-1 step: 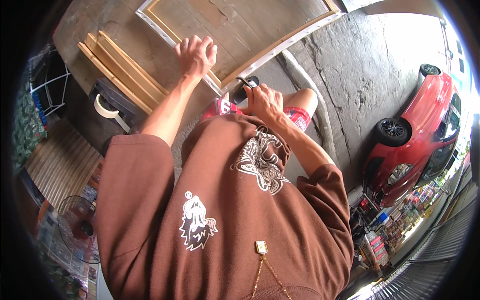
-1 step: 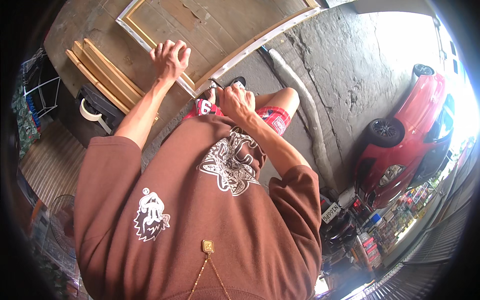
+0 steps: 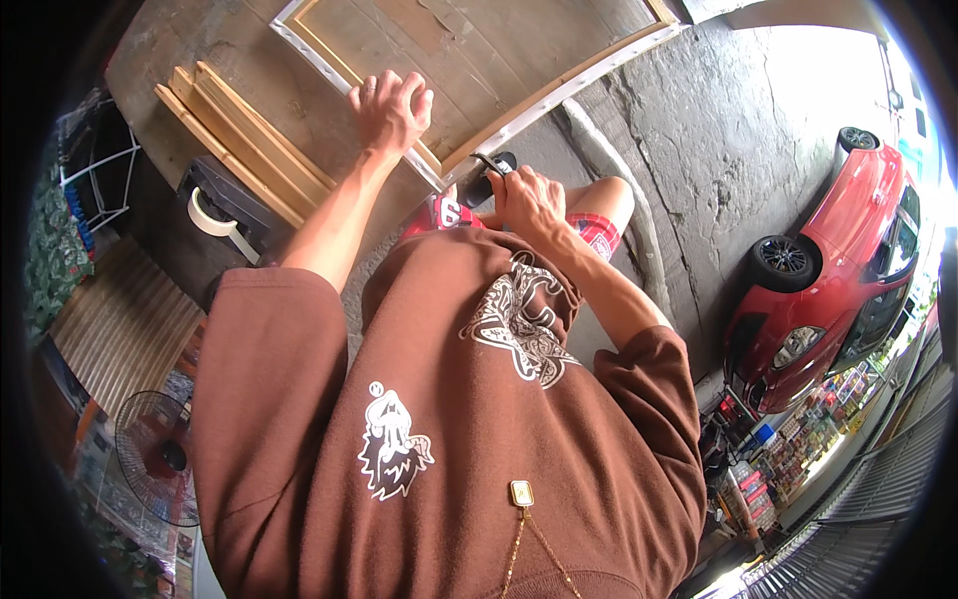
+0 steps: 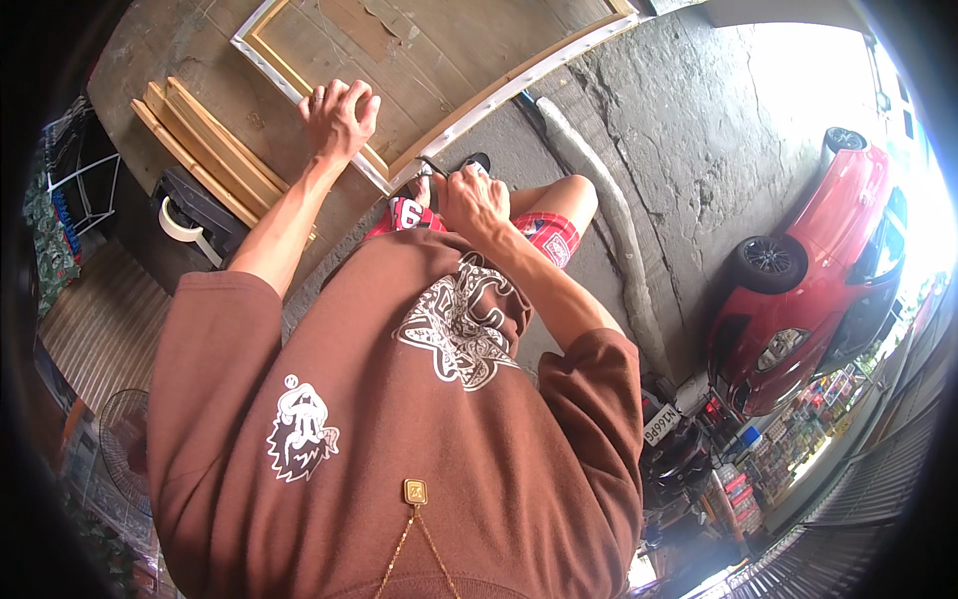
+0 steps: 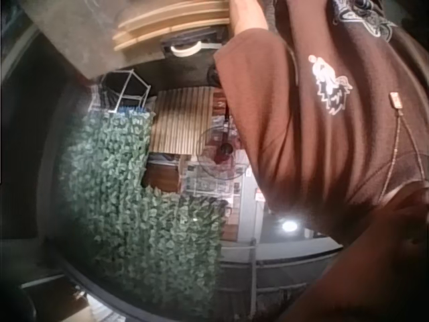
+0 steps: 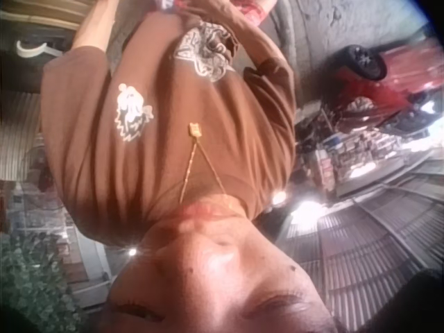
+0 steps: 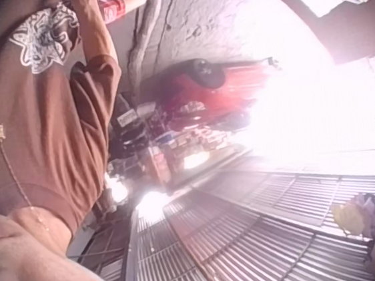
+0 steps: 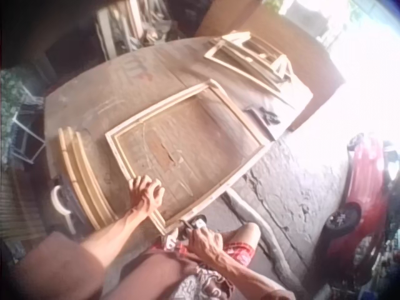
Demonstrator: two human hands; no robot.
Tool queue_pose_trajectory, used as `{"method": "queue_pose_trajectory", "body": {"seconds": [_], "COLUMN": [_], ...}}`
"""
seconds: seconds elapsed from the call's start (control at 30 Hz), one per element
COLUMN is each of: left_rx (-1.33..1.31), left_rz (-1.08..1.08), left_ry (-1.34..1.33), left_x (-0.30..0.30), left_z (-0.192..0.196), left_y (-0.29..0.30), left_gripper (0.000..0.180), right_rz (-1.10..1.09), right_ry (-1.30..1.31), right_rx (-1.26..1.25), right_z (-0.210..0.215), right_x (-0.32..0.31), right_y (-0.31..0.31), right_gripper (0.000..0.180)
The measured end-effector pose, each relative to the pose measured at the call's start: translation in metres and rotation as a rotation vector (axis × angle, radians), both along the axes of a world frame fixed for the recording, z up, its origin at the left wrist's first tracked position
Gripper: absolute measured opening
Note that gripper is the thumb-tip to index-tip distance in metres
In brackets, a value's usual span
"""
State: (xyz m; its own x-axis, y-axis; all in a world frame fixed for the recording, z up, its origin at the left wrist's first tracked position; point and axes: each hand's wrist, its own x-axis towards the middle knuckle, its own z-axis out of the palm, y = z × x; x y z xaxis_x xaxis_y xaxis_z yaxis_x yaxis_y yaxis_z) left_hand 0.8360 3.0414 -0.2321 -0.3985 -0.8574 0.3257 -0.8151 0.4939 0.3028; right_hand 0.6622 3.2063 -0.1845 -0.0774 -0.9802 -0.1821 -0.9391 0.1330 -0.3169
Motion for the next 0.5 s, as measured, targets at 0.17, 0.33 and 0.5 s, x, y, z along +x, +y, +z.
{"method": "queue_pose_trajectory", "body": {"seconds": [0.17, 0.33, 0.5], "left_rx": [-0.018, -0.023, 0.009], "left_rz": [-0.013, -0.013, 0.002], "left_ry": [-0.008, -0.011, 0.013], "left_x": [-0.005, 0.0, -0.002], "left_z": [-0.005, -0.006, -0.008], "left_y": [-0.003, -0.005, -0.004], "left_gripper": [0.013, 0.013, 0.015], "right_rz": [0.247, 0.222, -0.155], "right_ry": [0.28, 0.176, -0.293], "right_rx": [0.007, -0.02, 0.018], "right_z": [0.009, 0.013, 0.013], "right_x": [-0.009, -0.014, -0.014], "right_y": [-0.011, -0.014, 0.0], "right_gripper": [0.041, 0.04, 0.04]}}
